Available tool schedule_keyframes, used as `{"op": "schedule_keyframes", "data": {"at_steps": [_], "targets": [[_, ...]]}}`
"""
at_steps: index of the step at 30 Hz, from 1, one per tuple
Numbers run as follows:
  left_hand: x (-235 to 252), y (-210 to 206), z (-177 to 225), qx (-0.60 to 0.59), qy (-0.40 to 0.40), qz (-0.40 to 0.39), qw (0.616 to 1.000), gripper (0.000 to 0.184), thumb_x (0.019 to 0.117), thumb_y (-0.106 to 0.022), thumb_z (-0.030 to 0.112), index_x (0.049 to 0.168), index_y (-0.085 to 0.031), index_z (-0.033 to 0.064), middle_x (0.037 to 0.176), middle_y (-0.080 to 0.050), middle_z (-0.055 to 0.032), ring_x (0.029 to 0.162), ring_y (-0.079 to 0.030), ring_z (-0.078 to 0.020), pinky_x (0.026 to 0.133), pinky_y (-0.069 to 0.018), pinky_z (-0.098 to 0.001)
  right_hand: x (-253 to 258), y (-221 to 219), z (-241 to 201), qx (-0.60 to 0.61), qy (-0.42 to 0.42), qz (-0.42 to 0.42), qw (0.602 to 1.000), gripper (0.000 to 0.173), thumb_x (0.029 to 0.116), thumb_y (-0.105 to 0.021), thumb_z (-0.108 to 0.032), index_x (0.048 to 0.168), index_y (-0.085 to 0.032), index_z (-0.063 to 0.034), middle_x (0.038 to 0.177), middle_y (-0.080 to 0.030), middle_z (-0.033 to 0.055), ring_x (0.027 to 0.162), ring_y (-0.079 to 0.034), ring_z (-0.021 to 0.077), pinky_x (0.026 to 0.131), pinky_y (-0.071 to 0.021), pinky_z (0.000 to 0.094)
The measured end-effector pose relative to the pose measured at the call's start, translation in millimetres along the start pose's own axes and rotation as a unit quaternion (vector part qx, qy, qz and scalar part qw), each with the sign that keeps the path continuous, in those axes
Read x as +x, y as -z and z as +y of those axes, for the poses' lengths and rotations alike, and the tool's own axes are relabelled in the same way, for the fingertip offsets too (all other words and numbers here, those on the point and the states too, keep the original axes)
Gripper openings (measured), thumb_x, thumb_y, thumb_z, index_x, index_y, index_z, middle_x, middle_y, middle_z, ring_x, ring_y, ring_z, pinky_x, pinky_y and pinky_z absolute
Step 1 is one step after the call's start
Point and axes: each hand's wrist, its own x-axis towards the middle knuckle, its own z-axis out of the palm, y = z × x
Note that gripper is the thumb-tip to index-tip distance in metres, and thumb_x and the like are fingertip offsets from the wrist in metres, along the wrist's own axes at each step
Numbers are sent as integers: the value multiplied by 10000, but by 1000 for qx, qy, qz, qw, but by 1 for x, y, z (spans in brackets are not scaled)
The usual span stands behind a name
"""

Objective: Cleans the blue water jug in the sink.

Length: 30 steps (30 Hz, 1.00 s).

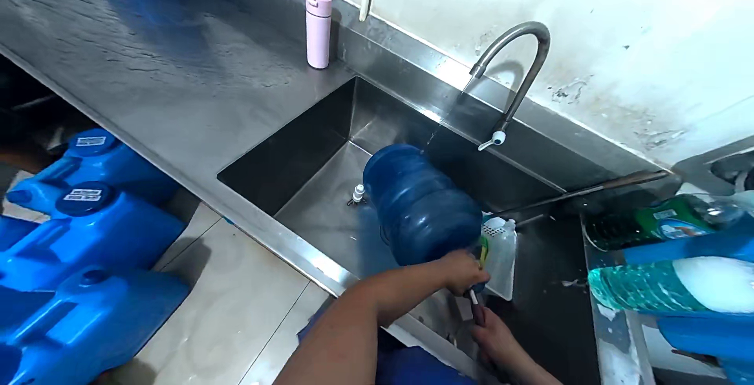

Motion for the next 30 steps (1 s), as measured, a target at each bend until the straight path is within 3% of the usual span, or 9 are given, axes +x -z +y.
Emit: {"op": "schedule_keyframes", "data": {"at_steps": [3,6,10,14,18,20,23,27,30], "targets": [[-9,4,6,-31,30,13,999,591,726,-850,-13,1281,-647,4,1219,-659,-264,1260,-563,-460,1203,-164,-701,8,36,0,-72,40,-58,995,394,963,-623,-48,1327,-532,69,947,-647,210,729,-634,265,693,-549,459],[-7,-2,2,-39,-16,216,975,552,599,-886,-31,1126,-722,-26,1115,-705,-269,1139,-650,-466,1079,-389,-665,-11,23,-9,51,49,-15,997,318,963,-569,-17,1253,-490,85,782,-512,60,551,-485,99,524,-452,272],[-6,2,5,-6,25,-60,998,623,753,-830,-11,1338,-617,23,1254,-644,-259,1249,-563,-452,1169,-260,-661,-3,30,3,-97,0,-80,992,409,956,-627,-58,1325,-502,66,924,-628,219,718,-621,302,693,-532,496],[-11,10,5,-53,7,247,968,588,583,-893,-32,1145,-723,-18,1156,-707,-255,1183,-638,-452,1111,-359,-671,-10,45,-20,-70,55,-29,996,435,961,-614,-35,1356,-482,89,969,-610,229,748,-605,292,695,-526,472],[3,8,12,-7,13,-53,998,640,744,-825,-16,1343,-605,27,1267,-636,-259,1255,-566,-445,1158,-294,-654,11,37,9,-257,24,-32,966,469,939,-649,-64,1360,-490,68,1134,-666,307,1069,-671,457,930,-517,629],[6,1,18,-51,33,31,998,629,730,-850,-7,1318,-629,26,1265,-644,-257,1289,-548,-452,1198,-180,-702,4,70,-5,-282,48,-24,958,397,950,-653,-93,1307,-564,59,1096,-677,295,1036,-671,456,914,-516,642],[10,-6,8,-33,2,290,956,533,635,-892,37,1136,-722,-32,1122,-717,-251,1144,-663,-445,1083,-396,-666,-14,66,-12,-123,64,12,990,362,994,-619,-81,1295,-547,109,994,-645,271,823,-641,351,776,-532,519],[12,-9,5,-1,19,-30,999,543,778,-805,-10,1289,-622,-36,1258,-631,-287,1237,-573,-465,1101,-375,-621,21,10,17,-107,19,-18,994,461,963,-611,-56,1375,-470,95,1119,-639,298,991,-659,404,887,-523,569],[13,-10,14,-45,50,66,996,588,746,-840,2,1294,-627,-7,1290,-634,-261,1307,-536,-452,1189,-194,-699,23,65,14,-159,70,-50,984,384,978,-619,-81,1326,-551,67,1043,-667,255,893,-676,353,812,-550,541]]}}
